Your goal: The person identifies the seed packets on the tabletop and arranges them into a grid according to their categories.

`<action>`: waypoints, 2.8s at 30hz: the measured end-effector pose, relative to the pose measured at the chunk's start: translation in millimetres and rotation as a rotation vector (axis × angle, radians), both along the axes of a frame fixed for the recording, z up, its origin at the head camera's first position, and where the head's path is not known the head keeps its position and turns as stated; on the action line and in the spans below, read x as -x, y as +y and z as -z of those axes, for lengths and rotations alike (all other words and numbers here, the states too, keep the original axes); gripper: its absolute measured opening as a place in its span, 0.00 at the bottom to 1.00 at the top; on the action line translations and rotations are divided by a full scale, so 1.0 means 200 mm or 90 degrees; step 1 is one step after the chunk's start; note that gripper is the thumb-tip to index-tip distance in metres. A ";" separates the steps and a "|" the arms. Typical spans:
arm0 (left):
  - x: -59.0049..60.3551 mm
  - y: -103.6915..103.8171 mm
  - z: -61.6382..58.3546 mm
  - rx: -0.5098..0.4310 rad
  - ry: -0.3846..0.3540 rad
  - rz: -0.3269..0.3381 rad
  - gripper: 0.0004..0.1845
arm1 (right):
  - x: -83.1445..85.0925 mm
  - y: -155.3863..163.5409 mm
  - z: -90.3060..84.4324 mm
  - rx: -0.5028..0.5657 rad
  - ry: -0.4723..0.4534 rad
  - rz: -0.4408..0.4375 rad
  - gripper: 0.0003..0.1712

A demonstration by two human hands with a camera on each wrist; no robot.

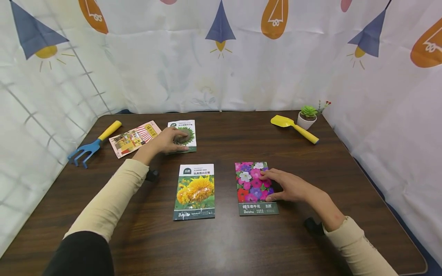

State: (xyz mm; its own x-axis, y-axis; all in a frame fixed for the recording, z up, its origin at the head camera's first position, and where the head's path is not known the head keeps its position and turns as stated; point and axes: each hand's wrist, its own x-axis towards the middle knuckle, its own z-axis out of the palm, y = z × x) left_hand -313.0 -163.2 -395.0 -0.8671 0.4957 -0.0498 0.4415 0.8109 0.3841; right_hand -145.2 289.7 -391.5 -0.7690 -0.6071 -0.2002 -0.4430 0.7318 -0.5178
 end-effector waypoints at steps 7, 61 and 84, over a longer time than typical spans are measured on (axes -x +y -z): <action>0.01 0.05 -0.01 0.009 -0.009 0.036 0.31 | 0.00 0.00 0.00 -0.001 0.003 0.000 0.39; 0.05 0.70 -0.04 0.101 -0.032 0.117 0.25 | -0.01 0.01 0.03 0.021 0.037 -0.014 0.39; 0.04 0.92 -0.08 0.139 -0.057 0.148 0.27 | 0.00 0.01 0.04 0.011 -0.002 0.014 0.39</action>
State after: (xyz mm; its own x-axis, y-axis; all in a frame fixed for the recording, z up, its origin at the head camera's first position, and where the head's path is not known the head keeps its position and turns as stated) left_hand -321.9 20.2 -379.2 -0.7198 0.6486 -0.2473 0.5967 0.7602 0.2572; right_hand -145.2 292.3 -399.9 -0.7813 -0.5939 -0.1920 -0.4256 0.7319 -0.5322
